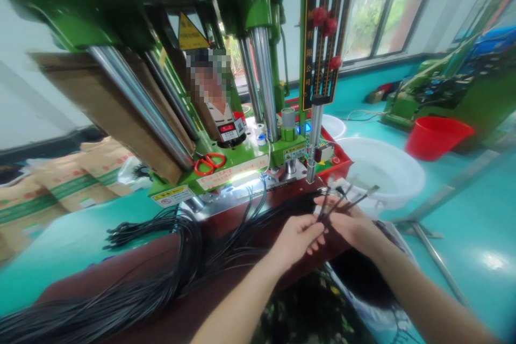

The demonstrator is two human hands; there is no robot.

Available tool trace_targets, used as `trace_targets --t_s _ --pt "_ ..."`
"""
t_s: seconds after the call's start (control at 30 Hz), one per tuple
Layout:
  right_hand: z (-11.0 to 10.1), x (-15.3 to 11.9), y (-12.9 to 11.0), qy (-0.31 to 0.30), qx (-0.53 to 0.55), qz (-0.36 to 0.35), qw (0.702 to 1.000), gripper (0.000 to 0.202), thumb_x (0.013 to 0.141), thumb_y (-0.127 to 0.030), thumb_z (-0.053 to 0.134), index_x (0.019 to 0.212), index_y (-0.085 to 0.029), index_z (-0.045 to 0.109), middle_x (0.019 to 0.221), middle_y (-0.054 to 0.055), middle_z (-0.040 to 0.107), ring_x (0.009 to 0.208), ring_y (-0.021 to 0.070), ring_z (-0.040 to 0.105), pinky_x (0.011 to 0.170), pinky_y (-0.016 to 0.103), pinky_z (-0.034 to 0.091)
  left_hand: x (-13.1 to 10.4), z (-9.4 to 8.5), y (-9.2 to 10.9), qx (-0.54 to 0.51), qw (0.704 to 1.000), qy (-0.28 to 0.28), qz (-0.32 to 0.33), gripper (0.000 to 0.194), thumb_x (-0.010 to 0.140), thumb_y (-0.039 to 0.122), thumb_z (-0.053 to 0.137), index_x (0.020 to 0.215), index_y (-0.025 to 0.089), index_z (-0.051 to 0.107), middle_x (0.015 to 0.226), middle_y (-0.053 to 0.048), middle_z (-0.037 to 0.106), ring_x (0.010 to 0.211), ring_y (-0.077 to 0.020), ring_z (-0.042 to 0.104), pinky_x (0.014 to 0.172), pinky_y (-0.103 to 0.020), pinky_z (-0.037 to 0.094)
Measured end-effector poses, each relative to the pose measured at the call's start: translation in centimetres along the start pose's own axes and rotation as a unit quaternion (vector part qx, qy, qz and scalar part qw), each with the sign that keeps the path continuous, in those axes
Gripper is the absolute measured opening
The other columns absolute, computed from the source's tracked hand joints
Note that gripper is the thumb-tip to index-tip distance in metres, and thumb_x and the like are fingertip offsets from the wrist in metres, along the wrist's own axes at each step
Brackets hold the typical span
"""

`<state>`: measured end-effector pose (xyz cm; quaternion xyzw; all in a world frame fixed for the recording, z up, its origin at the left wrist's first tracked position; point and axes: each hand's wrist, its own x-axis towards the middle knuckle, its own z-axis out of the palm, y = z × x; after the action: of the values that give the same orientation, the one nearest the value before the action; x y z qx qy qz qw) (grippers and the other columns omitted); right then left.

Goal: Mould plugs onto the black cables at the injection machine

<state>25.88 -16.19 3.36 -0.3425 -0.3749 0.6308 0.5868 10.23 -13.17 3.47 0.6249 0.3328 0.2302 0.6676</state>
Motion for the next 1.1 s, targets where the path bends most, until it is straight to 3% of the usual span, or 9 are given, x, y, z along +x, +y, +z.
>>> trace_targets --t_s 0.1,0.2,0.3,0.53,0.77,0.87,1.03,1.1 --pt "1.2 0.4 0.0 0.063 0.009 -0.058 0.996 0.009 0.069 -0.024 0.069 0.072 -0.019 0.062 0.064 0.0 0.061 0.052 0.0145 0.056 0.053 0.031 0.049 1.6 -0.2 1.4 0.113 0.992 0.024 0.057 0.029 0.079 0.038 0.048 0.062 0.014 0.054 0.058 0.001 0.053 0.048 -0.0071 0.046 0.045 -0.019 0.035" --pt "1.6 1.5 -0.4 0.099 0.029 -0.116 0.988 0.01 0.065 -0.02 0.071 0.067 -0.018 0.062 0.063 0.0 0.06 0.058 0.0154 0.056 0.054 0.029 0.049 2.9 -0.2 2.2 0.166 0.98 0.059 0.088 0.031 0.081 0.037 0.044 0.06 0.015 0.052 0.055 0.003 0.052 0.046 -0.0066 0.045 0.046 -0.019 0.035" --pt "1.1 2.5 -0.7 0.1 0.056 -0.122 0.986 0.009 0.065 -0.018 0.071 0.064 -0.016 0.062 0.065 0.002 0.061 0.065 0.0182 0.058 0.056 0.031 0.05 3.7 -0.4 2.2 0.212 0.968 0.076 0.108 0.035 0.083 0.038 0.04 0.058 0.016 0.051 0.054 0.003 0.053 0.047 -0.0066 0.046 0.049 -0.018 0.036" --pt "-0.7 4.5 -0.2 0.171 0.193 -0.14 0.956 0.013 0.061 -0.014 0.072 0.062 -0.018 0.059 0.064 0.0 0.062 0.062 0.014 0.058 0.064 0.03 0.05 5.2 -1.4 1.8 0.222 0.97 0.048 0.083 0.034 0.085 0.039 0.034 0.066 0.016 0.052 0.06 0.002 0.059 0.045 -0.0068 0.051 0.051 -0.019 0.04" --pt "-2.0 5.6 0.2 0.241 0.242 -0.176 0.923 0.017 0.057 -0.015 0.074 0.062 -0.017 0.058 0.062 -0.002 0.06 0.059 0.0118 0.056 0.059 0.026 0.049 5.5 -1.6 1.9 0.229 0.971 -0.007 0.066 0.028 0.084 0.036 0.035 0.07 0.017 0.049 0.06 0.001 0.058 0.043 -0.0069 0.05 0.045 -0.018 0.039" --pt "-2.0 5.4 0.5 0.23 0.248 -0.166 0.926 0.015 0.06 -0.017 0.074 0.067 -0.019 0.06 0.065 -0.003 0.061 0.064 0.0119 0.057 0.063 0.026 0.05 5.3 -1.4 1.9 0.227 0.972 -0.02 0.057 0.024 0.082 0.034 0.039 0.069 0.016 0.048 0.055 0.003 0.054 0.04 -0.0055 0.047 0.044 -0.017 0.038" --pt "-1.7 3.8 1.6 0.099 0.189 -0.084 0.973 0.019 0.068 -0.024 0.069 0.087 -0.024 0.066 0.085 0.001 0.065 0.082 0.0175 0.06 0.072 0.033 0.05 5.1 -0.8 1.0 0.162 0.986 -0.013 0.047 0.023 0.081 0.033 0.042 0.065 0.016 0.044 0.052 0.005 0.049 0.037 -0.0039 0.041 0.04 -0.016 0.033" --pt "-1.8 3.1 2.0 0.079 0.151 -0.065 0.983 0.021 0.067 -0.024 0.069 0.088 -0.024 0.066 0.087 0.002 0.066 0.084 0.0198 0.06 0.073 0.036 0.05 5.1 -0.5 0.4 0.114 0.993 -0.004 0.03 0.02 0.08 0.034 0.045 0.071 0.017 0.045 0.053 0.005 0.051 0.036 -0.0042 0.041 0.036 -0.015 0.031"
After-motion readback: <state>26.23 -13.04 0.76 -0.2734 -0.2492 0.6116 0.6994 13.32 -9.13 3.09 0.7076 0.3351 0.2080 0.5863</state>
